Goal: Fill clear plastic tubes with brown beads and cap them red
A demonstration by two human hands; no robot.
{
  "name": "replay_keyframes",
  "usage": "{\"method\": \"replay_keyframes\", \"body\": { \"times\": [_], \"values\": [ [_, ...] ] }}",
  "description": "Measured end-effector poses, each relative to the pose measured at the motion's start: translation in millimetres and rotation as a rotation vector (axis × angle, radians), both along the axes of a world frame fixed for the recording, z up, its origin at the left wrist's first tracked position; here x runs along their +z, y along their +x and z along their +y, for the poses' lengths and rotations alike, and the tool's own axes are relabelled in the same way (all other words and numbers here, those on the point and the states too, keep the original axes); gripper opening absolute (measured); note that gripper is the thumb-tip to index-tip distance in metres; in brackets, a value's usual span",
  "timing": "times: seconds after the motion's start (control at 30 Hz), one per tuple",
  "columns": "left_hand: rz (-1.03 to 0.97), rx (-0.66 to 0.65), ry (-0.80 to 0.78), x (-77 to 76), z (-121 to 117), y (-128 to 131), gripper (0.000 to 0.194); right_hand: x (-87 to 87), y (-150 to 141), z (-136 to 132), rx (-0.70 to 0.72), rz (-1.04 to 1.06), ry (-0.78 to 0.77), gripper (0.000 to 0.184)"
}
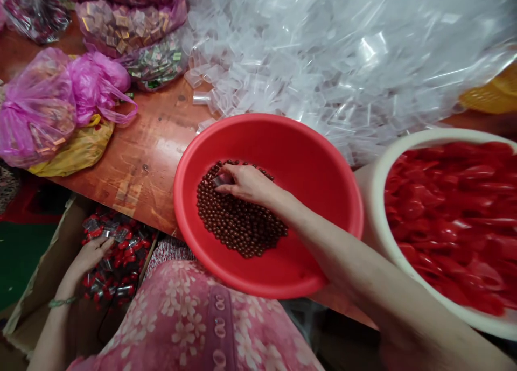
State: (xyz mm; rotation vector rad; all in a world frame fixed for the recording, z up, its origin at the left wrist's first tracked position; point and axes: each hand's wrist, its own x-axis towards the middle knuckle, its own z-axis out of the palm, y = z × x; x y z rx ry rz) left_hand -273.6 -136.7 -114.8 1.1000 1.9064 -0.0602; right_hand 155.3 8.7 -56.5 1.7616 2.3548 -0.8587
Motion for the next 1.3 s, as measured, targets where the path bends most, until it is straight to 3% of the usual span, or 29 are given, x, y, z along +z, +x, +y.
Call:
{"method": "replay_keyframes", "body": {
  "times": [0.07,0.13,0.23,0.3,0.4,0.47,0.6,0.73,0.9,1.03,1.13,1.3],
  "values": [
    [0.081,-0.014,-0.039,-9.5,-3,-8,0.087,-2.4,2,1,-0.007,0.019,-0.014,0.036],
    [0.090,-0.039,-0.079,-6.0,-1,-5,0.095,-1.7,6,2,-0.001,0.036,-0.005,0.039],
    [-0.086,-0.148,-0.102,22.9,9,23,0.082,2.8,13,1,0.024,-0.001,0.076,0.024],
    [-0.281,-0.198,-0.052,50.4,20,51,0.065,3.5,14,-2,0.084,-0.148,0.188,0.029],
    [-0.462,-0.138,0.194,83.0,39,98,0.053,-2.2,13,-10,0.201,-0.309,0.252,0.043],
    [-0.549,-0.094,0.391,90.6,51,128,0.050,-7.3,12,-13,0.233,-0.291,0.219,0.048],
    [-0.695,-0.039,0.516,80.9,69,175,0.043,-9.2,16,-8,0.273,-0.226,0.137,0.043],
    [-0.660,-0.027,0.652,70.6,76,200,0.031,-3.2,28,4,0.313,-0.127,0.009,0.033],
    [-0.696,0.006,0.713,69.2,79,206,0.029,2.1,38,5,0.387,-0.034,-0.090,0.039],
    [-0.692,0.007,0.727,67.0,80,206,0.029,3.9,40,-5,0.437,-0.051,-0.058,0.035],
    [-0.700,-0.006,0.745,65.2,80,206,0.028,3.2,37,-13,0.416,-0.135,-0.038,0.027],
    [-0.705,-0.020,0.746,65.9,81,206,0.028,9.0,32,-18,0.320,-0.217,-0.079,0.029]
  ]
}}
